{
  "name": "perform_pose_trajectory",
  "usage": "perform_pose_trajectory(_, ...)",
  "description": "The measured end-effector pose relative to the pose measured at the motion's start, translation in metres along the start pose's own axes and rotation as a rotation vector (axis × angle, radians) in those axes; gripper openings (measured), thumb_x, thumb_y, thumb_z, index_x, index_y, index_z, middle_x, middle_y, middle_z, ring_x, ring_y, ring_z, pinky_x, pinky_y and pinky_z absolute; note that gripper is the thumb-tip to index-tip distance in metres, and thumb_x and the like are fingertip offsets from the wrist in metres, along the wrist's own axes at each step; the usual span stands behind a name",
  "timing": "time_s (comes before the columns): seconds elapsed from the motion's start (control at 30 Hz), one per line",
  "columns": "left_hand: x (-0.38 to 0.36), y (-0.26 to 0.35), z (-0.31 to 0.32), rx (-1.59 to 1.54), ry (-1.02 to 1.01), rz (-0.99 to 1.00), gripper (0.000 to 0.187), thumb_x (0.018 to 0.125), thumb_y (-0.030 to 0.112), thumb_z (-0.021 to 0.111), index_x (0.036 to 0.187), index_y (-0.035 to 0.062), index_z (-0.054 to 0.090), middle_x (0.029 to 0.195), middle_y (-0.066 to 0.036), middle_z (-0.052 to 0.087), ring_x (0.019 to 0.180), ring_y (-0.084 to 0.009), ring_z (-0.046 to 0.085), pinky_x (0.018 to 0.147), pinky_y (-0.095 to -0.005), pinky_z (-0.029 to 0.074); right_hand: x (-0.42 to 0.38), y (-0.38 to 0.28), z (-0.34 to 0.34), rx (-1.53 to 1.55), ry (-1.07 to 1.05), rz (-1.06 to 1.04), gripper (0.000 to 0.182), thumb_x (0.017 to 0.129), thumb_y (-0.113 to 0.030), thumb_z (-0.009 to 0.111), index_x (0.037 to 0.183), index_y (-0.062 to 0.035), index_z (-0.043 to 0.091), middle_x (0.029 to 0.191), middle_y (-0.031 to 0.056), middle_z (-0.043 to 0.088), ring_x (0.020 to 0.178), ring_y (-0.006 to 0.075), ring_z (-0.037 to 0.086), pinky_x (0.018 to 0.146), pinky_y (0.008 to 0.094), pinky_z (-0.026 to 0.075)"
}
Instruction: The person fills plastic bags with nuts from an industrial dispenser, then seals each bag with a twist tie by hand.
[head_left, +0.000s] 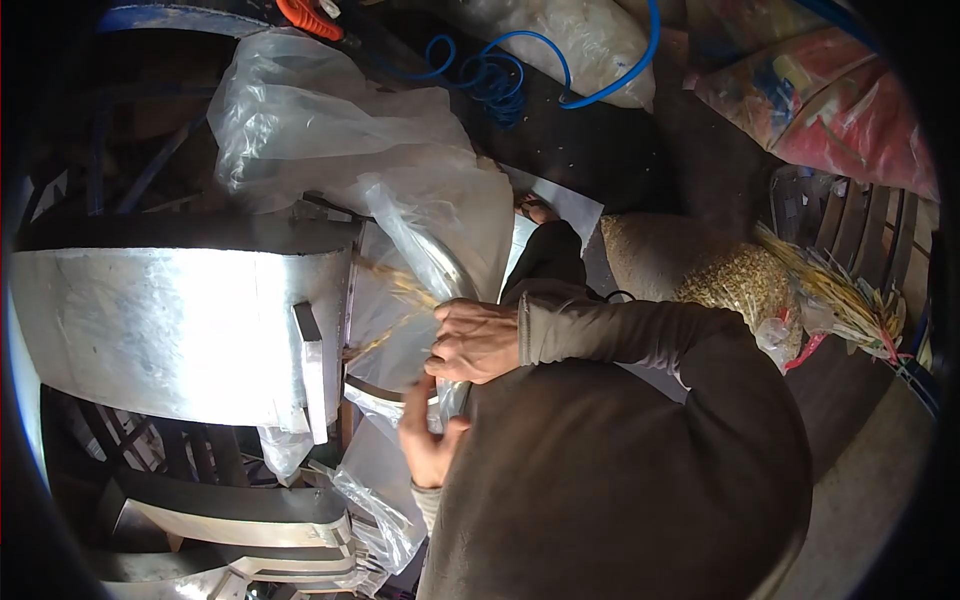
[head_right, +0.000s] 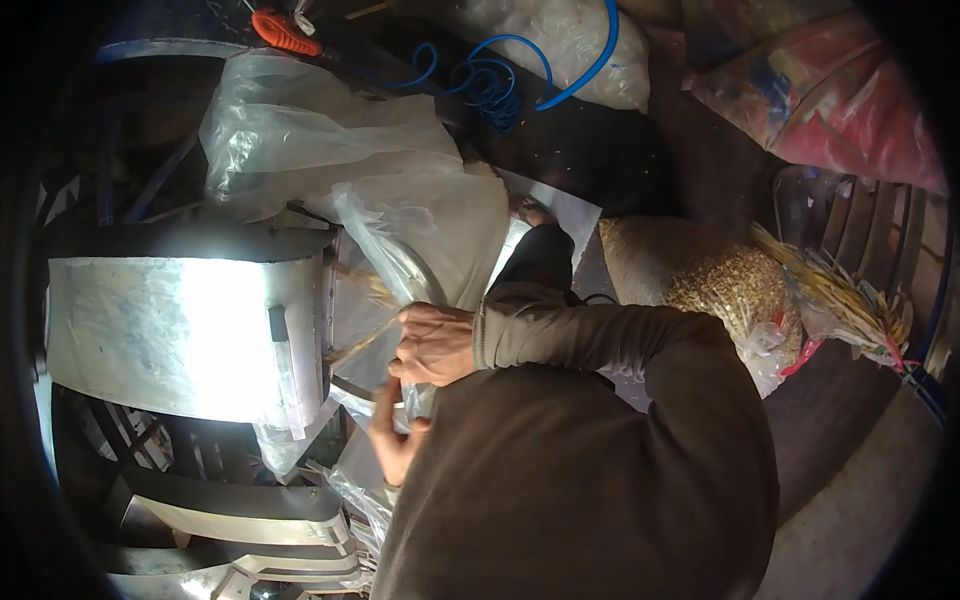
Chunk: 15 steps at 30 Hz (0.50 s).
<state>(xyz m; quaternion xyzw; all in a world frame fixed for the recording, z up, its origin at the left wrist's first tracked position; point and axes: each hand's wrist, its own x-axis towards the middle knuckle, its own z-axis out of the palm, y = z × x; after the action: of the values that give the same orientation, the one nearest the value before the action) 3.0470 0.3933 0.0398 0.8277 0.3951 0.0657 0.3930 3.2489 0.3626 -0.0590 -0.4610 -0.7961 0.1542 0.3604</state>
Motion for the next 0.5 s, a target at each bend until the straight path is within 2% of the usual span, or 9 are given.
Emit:
perform_pose_trajectory(0.07,-0.018,-0.043,0.007,0.336,-0.361,-0.221,0.054,0.09,0.041,0.077,0.105,-0.0093,0.067,0.085,-0.03,0.067,0.083,-0.0481,0.067,0.073,-0.0492,0.051,0.007,-0.001,-0.006,0.087,0.052,-0.048,0.019,0.087,-0.025,0.066,0.08,-0.0087,0.059,0.062,-0.0017,0.053,0.062,0.0163,0.059,0.07,0.0322,0.041)
perform_pose_trajectory(0.1,-0.016,-0.026,0.021,0.132,-0.15,-0.259,0.041,0.089,0.031,0.079,0.091,-0.008,0.067,0.073,-0.029,0.063,0.07,-0.0507,0.063,0.062,-0.0519,0.047,0.01,-0.005,-0.005,0.07,0.231,-0.08,0.021,0.076,-0.024,0.071,0.066,-0.0115,0.058,0.053,0.0008,0.055,0.05,0.0181,0.058,0.062,0.0338,0.041)
perform_pose_trajectory(0.13,-0.029,-0.045,0.022,0.332,-0.115,-0.219,0.036,0.09,0.025,0.077,0.082,-0.0079,0.065,0.07,-0.028,0.063,0.066,-0.0491,0.064,0.06,-0.0514,0.046,0.013,-0.01,-0.008,0.069,0.226,-0.08,0.021,0.076,-0.024,0.071,0.066,-0.0115,0.058,0.053,0.0008,0.055,0.05,0.0181,0.058,0.062,0.0338,0.041)
perform_pose_trajectory(0.2,-0.033,-0.016,0.016,0.179,0.067,-0.177,0.029,0.091,0.017,0.074,0.078,-0.0074,0.063,0.066,-0.027,0.062,0.06,-0.0474,0.061,0.057,-0.0499,0.045,0.021,-0.02,-0.024,0.171,0.255,-0.081,0.022,0.088,-0.026,0.068,0.076,-0.01,0.058,0.058,-0.0017,0.054,0.054,0.0153,0.056,0.06,0.0343,0.039)
perform_pose_trajectory(0.27,-0.056,-0.003,-0.006,0.299,0.157,-0.14,0.024,0.092,0.009,0.069,0.071,-0.0007,0.061,0.059,-0.021,0.058,0.048,-0.0381,0.054,0.049,-0.046,0.039,0.033,-0.037,-0.03,0.239,0.47,-0.14,0.018,0.078,-0.021,0.069,0.073,-0.0089,0.057,0.057,-0.0014,0.051,0.053,0.016,0.054,0.055,0.0348,0.036)
perform_pose_trajectory(0.33,-0.061,0.022,-0.029,0.307,0.208,-0.099,0.031,0.093,0.016,0.072,0.067,0.0027,0.059,0.057,-0.017,0.057,0.048,-0.0369,0.053,0.052,-0.0453,0.039,0.045,-0.048,-0.051,0.287,0.551,-0.198,0.02,0.076,-0.02,0.069,0.071,-0.0083,0.054,0.058,-0.0001,0.048,0.053,0.0174,0.053,0.054,0.0352,0.036)
perform_pose_trajectory(0.4,-0.062,0.036,-0.038,0.485,0.24,-0.012,0.038,0.094,0.024,0.074,0.067,0.0025,0.06,0.057,-0.014,0.058,0.051,-0.0378,0.052,0.059,-0.046,0.041,0.053,-0.053,-0.053,0.318,0.611,-0.215,0.02,0.075,-0.019,0.069,0.069,-0.0085,0.053,0.058,0.0009,0.046,0.053,0.0183,0.052,0.053,0.0352,0.036)
perform_pose_trajectory(0.43,-0.069,0.033,-0.045,0.471,0.187,-0.13,0.04,0.094,0.029,0.075,0.069,0.0008,0.063,0.059,-0.015,0.059,0.057,-0.0378,0.054,0.066,-0.0468,0.04,0.055,-0.055,-0.054,0.34,0.637,-0.212,0.02,0.075,-0.019,0.069,0.069,-0.0085,0.053,0.058,0.0011,0.047,0.053,0.0183,0.052,0.053,0.035,0.036)
perform_pose_trajectory(0.5,-0.065,0.033,-0.044,0.529,0.237,-0.079,0.039,0.094,0.029,0.075,0.07,0.0004,0.064,0.059,-0.015,0.059,0.059,-0.0379,0.054,0.066,-0.0473,0.04,0.059,-0.055,-0.055,0.365,0.685,-0.212,0.021,0.077,-0.018,0.07,0.069,-0.0087,0.053,0.057,0.0008,0.046,0.052,0.0182,0.052,0.052,0.0345,0.035)
